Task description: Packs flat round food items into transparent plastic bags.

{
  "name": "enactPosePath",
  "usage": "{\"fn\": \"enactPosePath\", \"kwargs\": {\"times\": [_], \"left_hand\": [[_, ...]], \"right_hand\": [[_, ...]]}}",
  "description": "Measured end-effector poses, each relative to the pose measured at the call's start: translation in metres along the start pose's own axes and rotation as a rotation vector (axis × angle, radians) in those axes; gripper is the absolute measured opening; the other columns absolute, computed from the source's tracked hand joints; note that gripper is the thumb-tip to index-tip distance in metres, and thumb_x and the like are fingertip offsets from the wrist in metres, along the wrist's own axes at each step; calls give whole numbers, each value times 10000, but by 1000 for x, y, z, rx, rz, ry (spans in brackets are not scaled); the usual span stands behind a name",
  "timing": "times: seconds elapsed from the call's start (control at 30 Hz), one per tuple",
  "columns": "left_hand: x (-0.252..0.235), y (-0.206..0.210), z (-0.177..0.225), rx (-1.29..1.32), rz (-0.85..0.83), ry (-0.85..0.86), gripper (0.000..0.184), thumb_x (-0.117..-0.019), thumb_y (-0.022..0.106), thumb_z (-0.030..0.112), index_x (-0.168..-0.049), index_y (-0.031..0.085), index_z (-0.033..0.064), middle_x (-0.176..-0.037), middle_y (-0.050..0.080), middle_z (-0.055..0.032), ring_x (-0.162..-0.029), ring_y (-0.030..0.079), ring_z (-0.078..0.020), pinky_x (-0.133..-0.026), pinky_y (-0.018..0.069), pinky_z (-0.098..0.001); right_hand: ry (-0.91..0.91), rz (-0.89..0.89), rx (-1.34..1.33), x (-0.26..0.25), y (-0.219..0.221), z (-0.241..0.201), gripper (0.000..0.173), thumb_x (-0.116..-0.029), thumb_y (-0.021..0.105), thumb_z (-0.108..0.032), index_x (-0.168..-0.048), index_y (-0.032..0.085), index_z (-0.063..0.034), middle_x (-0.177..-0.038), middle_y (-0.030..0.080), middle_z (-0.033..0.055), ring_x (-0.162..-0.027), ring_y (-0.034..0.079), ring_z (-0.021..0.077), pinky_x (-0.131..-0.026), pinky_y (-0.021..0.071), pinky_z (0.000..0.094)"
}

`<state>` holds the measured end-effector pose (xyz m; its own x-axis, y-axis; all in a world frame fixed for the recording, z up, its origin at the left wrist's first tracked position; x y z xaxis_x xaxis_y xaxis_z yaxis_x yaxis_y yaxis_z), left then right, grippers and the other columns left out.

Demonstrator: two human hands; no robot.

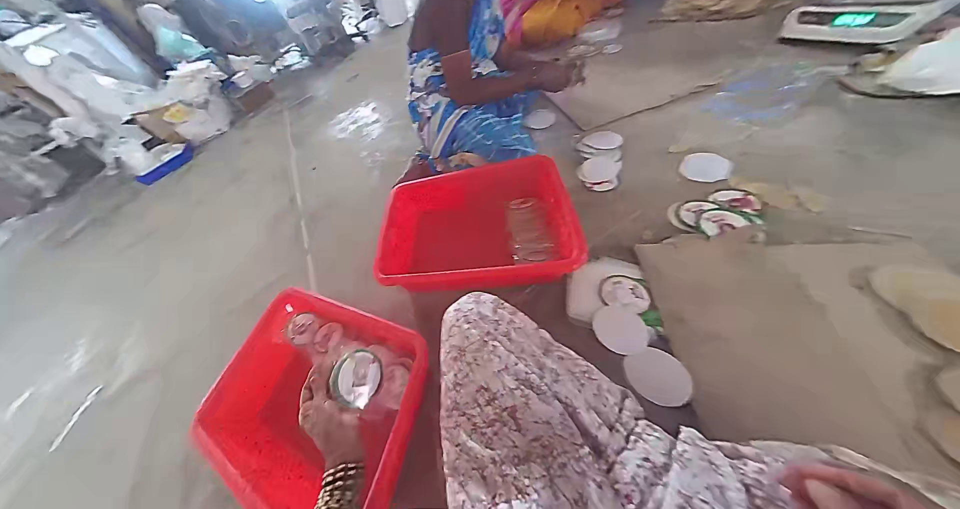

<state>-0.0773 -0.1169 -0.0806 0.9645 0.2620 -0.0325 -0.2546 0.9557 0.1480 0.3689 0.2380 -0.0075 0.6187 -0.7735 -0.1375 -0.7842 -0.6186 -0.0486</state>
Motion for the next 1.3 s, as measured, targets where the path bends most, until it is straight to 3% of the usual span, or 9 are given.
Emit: {"fn": "enactPosePath", "kwargs": {"times": [0.13, 0.3, 0.37, 0.43, 0.57, 0.7, 0.83, 1.03, 1.3], "left_hand": [[5, -1, -62, -501, -368, -270, 332, -1058, 539, 181, -1273, 595, -66, -1169, 673, -185, -1007, 648, -193, -918, 530, -385], [87, 93, 80, -730, -225, -389, 554, -1045, 420, -38, -1570, 245, -54, -1632, 280, -213, -1466, 334, -261, -1205, 264, -348], [70, 90, 68, -606, -341, 79, 530, -1003, 483, -3, -1476, 327, -184, -1538, 338, -371, -1438, 379, -369, -1187, 311, -387], [55, 102, 49, -403, -461, 352, 502, -1011, 524, 96, -1430, 424, -162, -1489, 422, -352, -1417, 423, -322, -1162, 357, -364], [114, 183, 54, -40, -727, 330, 410, -1026, 495, 106, -1381, 488, -99, -1434, 539, -147, -1290, 537, -108, -1067, 466, -270], [187, 266, 39, 91, -974, 272, 325, -998, 522, 63, -1275, 591, -94, -1335, 633, -140, -1247, 597, -141, -1051, 502, -301], [235, 311, -8, 53, -1129, 115, 280, -960, 558, 21, -1192, 642, -112, -1186, 697, -152, -1093, 671, -113, -980, 540, -266], [241, 318, -36, -20, -1290, -12, 257, -980, 537, 53, -1180, 652, -63, -1113, 708, -93, -987, 678, -105, -894, 566, -278], [254, 323, -36, -24, -1376, -71, 237, -981, 519, 41, -1157, 657, -36, -1090, 713, -27, -963, 666, -42, -868, 555, -220]], "right_hand": [[203, 104, 95, -13, -1, 15, 172, -952, 603, -21, -1106, 677, 5, -972, 747, -6, -838, 723, 70, -784, 626, 272], [341, 52, 372, -50, -3, 73, 234, -959, 646, -142, -1127, 709, 8, -1019, 736, 124, -883, 722, 192, -822, 602, 378], [432, -76, 508, -73, 5, 96, 290, -997, 655, -175, -1208, 689, 22, -1126, 721, 190, -1025, 704, 288, -962, 543, 473], [480, -133, 622, -99, 16, 132, 411, -985, 675, -268, -1281, 651, 16, -1186, 701, 215, -1106, 681, 336, -1014, 508, 520], [627, -166, 910, -147, 50, 162, 767, -952, 680, -495, -1510, 446, -24, -1491, 500, 239, -1384, 479, 415, -1105, 428, 570], [620, -62, 1014, -171, 67, 182, 826, -886, 781, -294, -1545, 380, 3, -1538, 430, 286, -1402, 451, 457, -1128, 388, 605], [652, -63, 851, -172, 64, 171, 600, -948, 664, -137, -1497, 455, -13, -1378, 595, 284, -1280, 581, 452, -1069, 452, 601], [513, 59, 890, -164, -24, 135, 317, -1043, 525, -240, -1217, 689, -31, -1162, 710, 199, -1139, 665, 360, -1001, 498, 544], [874, 388, 1302, -118, -235, 129, 340, -1035, 486, -130, -1330, 585, 6, -1279, 642, 270, -1189, 626, 455, -962, 492, 624]]}}
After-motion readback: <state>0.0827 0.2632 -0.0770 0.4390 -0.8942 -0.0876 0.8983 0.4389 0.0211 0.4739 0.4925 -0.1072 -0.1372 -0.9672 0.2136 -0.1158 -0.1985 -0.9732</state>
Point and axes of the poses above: each hand's wrist, its own x-axis away from the middle knuckle, its own y-axis out of the palm, z = x × y, the point moved 5 cm from there along -x, towards the middle knuckle
